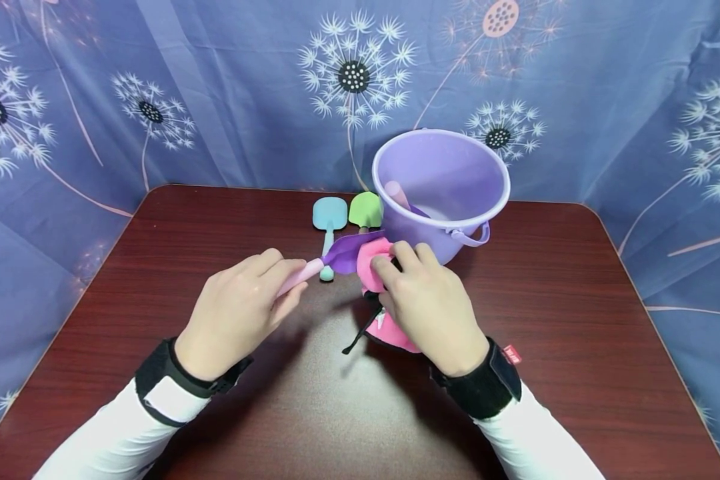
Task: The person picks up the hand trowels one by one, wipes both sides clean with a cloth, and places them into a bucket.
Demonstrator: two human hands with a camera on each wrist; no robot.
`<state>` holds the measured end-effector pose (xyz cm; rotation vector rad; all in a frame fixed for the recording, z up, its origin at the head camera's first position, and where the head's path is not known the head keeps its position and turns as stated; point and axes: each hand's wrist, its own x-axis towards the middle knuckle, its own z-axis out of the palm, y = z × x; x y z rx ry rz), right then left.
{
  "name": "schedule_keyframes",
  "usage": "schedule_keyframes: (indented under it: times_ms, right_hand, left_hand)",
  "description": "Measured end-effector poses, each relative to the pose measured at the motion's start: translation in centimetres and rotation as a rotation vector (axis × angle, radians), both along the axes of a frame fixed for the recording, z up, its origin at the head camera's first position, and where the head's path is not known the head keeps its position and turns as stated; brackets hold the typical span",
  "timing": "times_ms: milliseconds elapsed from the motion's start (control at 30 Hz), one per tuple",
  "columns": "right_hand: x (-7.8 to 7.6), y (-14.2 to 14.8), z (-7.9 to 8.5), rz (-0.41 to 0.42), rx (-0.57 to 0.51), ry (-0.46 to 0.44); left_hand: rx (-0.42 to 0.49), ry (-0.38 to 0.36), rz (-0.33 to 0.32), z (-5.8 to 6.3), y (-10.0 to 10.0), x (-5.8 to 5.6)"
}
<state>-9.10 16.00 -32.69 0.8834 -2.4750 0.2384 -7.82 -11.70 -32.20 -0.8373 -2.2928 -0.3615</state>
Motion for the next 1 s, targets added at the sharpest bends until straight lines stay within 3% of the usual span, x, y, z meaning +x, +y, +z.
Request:
schedule_keyframes:
  times_ms: [400,1000]
  right_hand:
    - [0.7,-1.3,-0.3,0.093,0.122,0.009]
    - [0.8,-1.9,-0.2,0.221,0.127,0.047]
  left_hand:
    - [-0.086,0.034,0.020,-0.8,1.0,0.4]
    - [-0.087,0.010,0.017,-0.7,0.9,0.5]
